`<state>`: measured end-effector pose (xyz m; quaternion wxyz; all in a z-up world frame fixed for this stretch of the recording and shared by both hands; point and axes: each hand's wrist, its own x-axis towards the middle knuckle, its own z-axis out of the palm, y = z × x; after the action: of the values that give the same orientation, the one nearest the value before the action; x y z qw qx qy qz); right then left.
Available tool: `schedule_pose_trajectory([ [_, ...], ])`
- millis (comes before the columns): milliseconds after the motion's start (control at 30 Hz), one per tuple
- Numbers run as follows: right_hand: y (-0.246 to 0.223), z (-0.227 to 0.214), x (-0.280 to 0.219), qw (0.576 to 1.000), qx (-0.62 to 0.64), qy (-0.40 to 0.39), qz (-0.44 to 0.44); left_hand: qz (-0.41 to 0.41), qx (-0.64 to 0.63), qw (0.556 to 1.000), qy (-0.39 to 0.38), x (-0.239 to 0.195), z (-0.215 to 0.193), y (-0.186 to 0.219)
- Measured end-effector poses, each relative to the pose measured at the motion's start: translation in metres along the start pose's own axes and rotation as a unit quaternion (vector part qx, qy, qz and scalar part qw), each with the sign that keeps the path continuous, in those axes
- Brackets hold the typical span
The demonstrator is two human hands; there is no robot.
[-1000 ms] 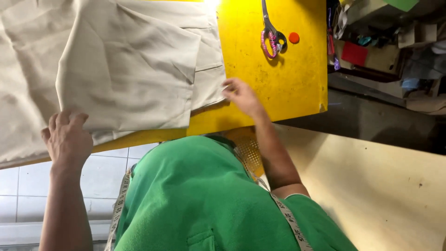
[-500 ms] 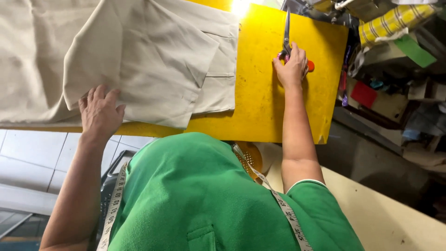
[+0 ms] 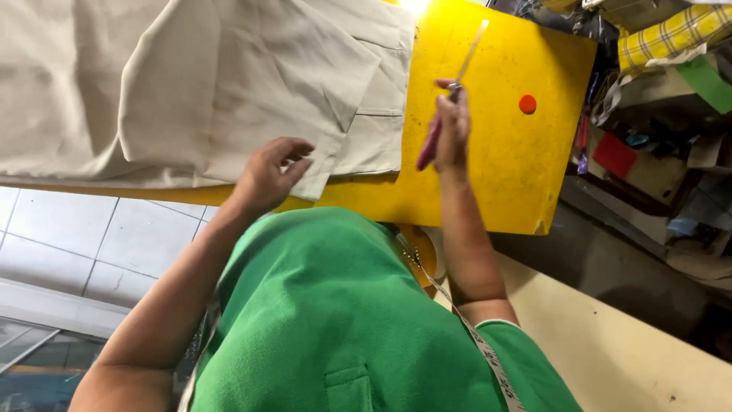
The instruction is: Measuring and cutting a piece of beige fabric on a yellow work table using a tape measure and tailor's scissors.
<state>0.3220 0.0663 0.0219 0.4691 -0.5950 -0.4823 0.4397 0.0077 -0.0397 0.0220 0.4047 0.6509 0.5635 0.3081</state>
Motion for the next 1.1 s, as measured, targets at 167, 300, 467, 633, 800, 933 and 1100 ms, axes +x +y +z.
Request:
schedule_pose_trajectory([
  [167, -0.033, 0.099, -0.078, 0.932, 0.34, -0.096, 0.08, -0.118, -0.347, 0.928, -0.063, 0.013, 0.026, 0.011],
  [300, -0.018, 0.125, -0.098, 0.887, 0.408, -0.177, 0.126, -0.227, -0.472, 0.843, -0.122, -0.003, 0.005, 0.035],
  [467, -0.077, 0.109, -0.116, 0.938, 0.209, -0.273, 0.034, -0.294, -0.507, 0.8, -0.124, -0.03, 0.003, -0.017],
  [633, -0.054, 0.112, -0.117, 0.897, 0.315, -0.271, 0.15, -0.3, -0.616, 0.718, -0.122, -0.048, -0.019, 0.003],
  [800, -0.035, 0.131, -0.121, 0.891, 0.338, -0.266, 0.147, -0.212, -0.672, 0.69, -0.166, -0.054, -0.027, 0.014],
  [933, -0.024, 0.143, -0.124, 0.9, 0.276, -0.302, 0.152, -0.192, -0.658, 0.71, -0.161, -0.059, -0.01, -0.018],
  [1100, 0.013, 0.115, -0.101, 0.947, 0.076, -0.297, 0.093, -0.167, -0.562, 0.791, -0.175, -0.059, -0.023, -0.018],
])
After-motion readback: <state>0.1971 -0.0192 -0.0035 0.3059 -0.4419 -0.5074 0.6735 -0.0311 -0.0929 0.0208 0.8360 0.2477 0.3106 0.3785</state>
